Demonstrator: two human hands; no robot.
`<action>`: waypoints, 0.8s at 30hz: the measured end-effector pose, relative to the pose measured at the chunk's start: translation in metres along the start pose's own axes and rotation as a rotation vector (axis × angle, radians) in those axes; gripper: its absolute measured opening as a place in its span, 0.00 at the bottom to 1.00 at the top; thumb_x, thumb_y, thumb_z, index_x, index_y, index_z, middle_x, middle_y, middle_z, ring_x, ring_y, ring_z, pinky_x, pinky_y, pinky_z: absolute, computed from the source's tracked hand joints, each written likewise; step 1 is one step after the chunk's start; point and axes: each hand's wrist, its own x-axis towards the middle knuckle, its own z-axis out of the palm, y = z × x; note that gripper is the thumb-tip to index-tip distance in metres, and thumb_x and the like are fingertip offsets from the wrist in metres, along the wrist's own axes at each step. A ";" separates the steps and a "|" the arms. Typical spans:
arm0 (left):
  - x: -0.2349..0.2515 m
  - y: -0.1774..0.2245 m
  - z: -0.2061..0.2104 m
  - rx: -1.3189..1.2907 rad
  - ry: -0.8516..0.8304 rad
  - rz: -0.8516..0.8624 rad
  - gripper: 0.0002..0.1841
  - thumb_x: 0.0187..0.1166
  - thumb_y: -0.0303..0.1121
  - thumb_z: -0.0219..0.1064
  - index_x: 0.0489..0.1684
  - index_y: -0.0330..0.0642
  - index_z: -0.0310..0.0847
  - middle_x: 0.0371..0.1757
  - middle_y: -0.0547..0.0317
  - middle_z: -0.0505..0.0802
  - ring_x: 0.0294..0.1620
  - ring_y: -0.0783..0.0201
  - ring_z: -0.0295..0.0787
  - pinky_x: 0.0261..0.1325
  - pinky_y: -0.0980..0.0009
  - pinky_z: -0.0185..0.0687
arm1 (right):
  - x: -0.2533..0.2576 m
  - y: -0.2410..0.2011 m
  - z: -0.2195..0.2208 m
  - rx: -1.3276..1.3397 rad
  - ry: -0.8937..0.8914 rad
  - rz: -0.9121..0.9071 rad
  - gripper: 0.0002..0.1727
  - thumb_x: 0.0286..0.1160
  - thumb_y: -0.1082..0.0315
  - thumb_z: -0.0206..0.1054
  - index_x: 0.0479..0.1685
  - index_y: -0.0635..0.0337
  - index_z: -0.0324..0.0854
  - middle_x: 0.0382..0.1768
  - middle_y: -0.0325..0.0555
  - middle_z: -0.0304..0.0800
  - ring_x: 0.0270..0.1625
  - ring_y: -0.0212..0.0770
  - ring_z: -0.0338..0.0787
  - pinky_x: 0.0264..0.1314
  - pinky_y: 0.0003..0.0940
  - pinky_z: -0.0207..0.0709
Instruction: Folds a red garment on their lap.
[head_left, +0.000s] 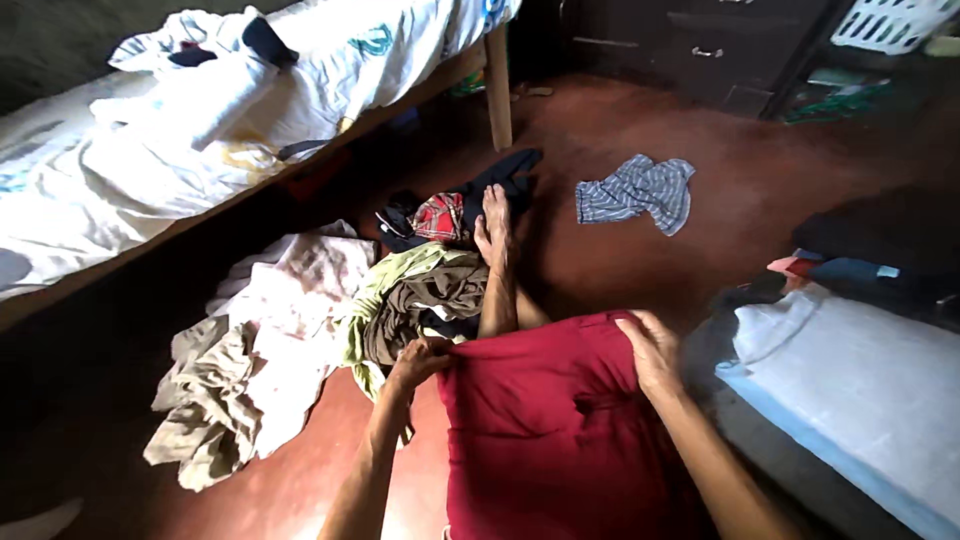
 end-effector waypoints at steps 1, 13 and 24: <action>-0.008 -0.012 0.001 0.031 0.042 -0.027 0.16 0.75 0.39 0.72 0.48 0.33 0.91 0.49 0.37 0.93 0.57 0.38 0.89 0.65 0.34 0.75 | 0.000 -0.009 -0.001 0.000 -0.016 -0.063 0.10 0.74 0.74 0.65 0.44 0.74 0.87 0.43 0.48 0.92 0.50 0.25 0.88 0.62 0.24 0.79; -0.119 -0.056 0.050 0.081 0.379 -0.232 0.13 0.73 0.32 0.72 0.51 0.37 0.91 0.54 0.37 0.92 0.59 0.35 0.88 0.60 0.31 0.78 | -0.043 -0.133 -0.037 0.057 -0.729 -0.248 0.09 0.72 0.65 0.71 0.41 0.60 0.92 0.40 0.28 0.95 0.46 0.15 0.89 0.54 0.14 0.83; -0.191 -0.082 0.164 -0.213 0.306 -0.626 0.14 0.80 0.28 0.66 0.57 0.26 0.86 0.54 0.29 0.91 0.59 0.34 0.88 0.66 0.35 0.78 | -0.085 -0.112 -0.045 -0.536 -1.709 0.105 0.12 0.79 0.65 0.69 0.48 0.65 0.90 0.42 0.60 0.92 0.51 0.58 0.90 0.58 0.60 0.76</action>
